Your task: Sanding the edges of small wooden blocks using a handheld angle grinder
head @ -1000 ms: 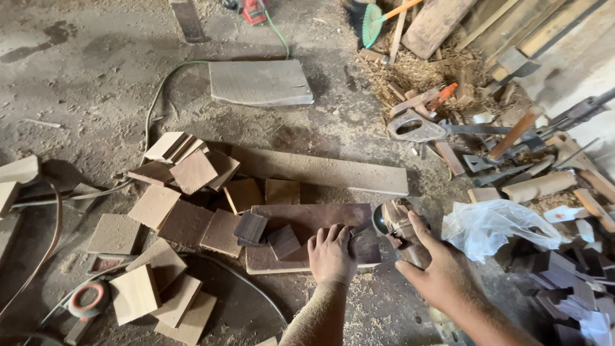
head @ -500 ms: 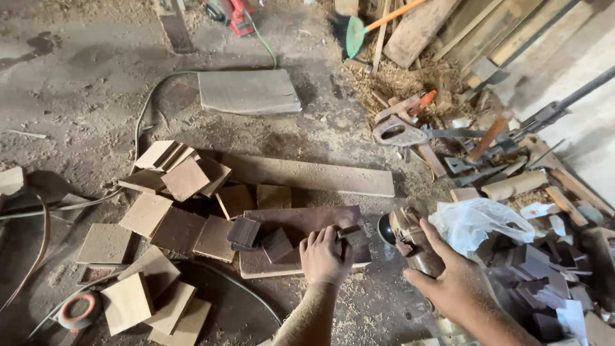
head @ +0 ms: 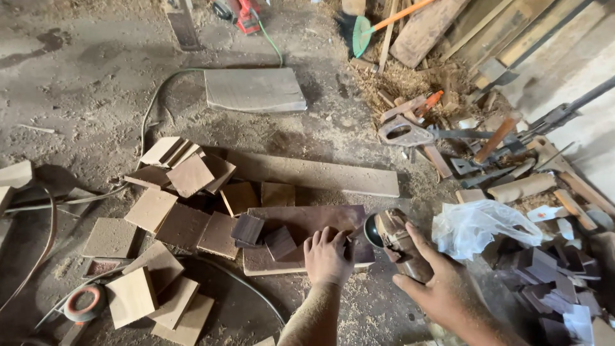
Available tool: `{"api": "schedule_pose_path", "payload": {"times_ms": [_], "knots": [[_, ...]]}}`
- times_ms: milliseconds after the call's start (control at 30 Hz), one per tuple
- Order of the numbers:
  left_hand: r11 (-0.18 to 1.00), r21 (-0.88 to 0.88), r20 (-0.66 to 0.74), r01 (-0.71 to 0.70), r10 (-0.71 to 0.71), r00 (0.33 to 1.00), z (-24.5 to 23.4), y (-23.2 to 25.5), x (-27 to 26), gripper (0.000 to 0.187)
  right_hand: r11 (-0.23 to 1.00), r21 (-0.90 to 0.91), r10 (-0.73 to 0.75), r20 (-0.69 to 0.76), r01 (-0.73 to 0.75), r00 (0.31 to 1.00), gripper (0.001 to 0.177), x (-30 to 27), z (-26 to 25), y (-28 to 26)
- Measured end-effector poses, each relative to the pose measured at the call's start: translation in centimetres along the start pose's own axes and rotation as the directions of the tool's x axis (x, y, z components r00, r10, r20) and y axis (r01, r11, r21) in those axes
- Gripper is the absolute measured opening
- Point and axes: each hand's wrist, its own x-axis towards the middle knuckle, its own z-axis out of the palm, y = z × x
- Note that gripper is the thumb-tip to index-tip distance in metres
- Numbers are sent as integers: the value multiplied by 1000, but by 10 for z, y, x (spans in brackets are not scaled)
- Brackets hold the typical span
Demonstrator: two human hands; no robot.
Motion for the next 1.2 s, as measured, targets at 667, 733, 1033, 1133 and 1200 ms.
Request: {"api": "schedule_pose_path", "payload": {"times_ms": [667,733,1033,1133,1200], "knots": [[992,98,13,-73,72,997,14,-4,4,29,978,-118,-175,0,174,985,98,11,25,-6],[993,98,16,-71,70,997,13,-4,4,29,980,-153,-125,17,126,992,99,16,25,-2],[987,120,-3,-107,108,994,13,-3,3,29,969,-243,67,66,-49,996,104,29,7,0],[991,116,32,-71,68,997,8,0,3,29,991,-94,103,47,-98,994,103,31,-1,0],[997,67,16,-42,41,999,5,1,3,37,961,-152,245,86,-230,966,107,30,-9,-2]]}}
